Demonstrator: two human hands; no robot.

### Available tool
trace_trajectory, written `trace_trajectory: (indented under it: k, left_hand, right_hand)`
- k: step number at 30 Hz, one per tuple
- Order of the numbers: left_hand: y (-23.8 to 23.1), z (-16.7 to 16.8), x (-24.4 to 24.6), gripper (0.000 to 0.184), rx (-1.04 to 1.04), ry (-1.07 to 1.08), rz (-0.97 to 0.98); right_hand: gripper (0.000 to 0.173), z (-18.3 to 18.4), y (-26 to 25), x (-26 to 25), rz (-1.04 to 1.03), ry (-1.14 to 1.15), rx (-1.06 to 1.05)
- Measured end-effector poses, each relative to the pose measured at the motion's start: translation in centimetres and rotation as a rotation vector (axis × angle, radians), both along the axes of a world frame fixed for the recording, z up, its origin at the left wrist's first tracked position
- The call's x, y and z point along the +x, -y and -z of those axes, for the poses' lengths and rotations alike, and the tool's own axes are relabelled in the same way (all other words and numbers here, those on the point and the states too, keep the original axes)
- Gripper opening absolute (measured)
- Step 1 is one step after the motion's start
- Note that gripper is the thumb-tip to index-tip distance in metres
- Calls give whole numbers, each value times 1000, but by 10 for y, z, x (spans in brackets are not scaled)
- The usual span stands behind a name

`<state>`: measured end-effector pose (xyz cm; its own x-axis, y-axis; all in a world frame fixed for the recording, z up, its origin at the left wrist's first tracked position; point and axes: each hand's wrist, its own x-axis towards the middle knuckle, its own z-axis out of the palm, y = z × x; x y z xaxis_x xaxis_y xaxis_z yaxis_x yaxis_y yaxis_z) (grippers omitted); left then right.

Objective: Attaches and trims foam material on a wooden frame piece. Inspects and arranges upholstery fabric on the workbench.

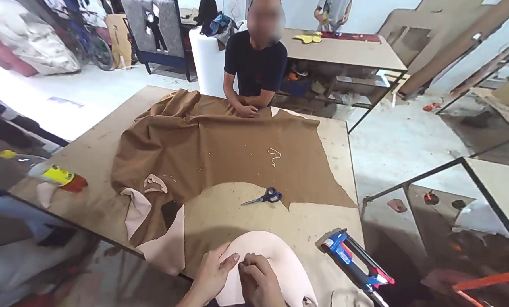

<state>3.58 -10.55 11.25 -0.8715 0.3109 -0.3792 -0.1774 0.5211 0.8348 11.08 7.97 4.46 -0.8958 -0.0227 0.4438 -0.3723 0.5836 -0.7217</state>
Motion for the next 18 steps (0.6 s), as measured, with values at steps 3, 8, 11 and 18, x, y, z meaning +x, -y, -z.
trace_trajectory:
  k: [3,8,11,18]
  left_hand:
    - [-1,-2,0,44,-18,-5,1]
    - [-3,-7,0,47,-66,-41,48]
    - [-6,-18,0,50,-108,-60,93]
    - [-5,-23,0,52,-119,-59,119]
  right_hand:
    - [5,0,2,-4,12,8,-100]
    - [14,-19,3,-2,114,37,142]
    - [19,-32,6,-4,154,13,312]
    - [18,-27,2,-14,93,-2,293]
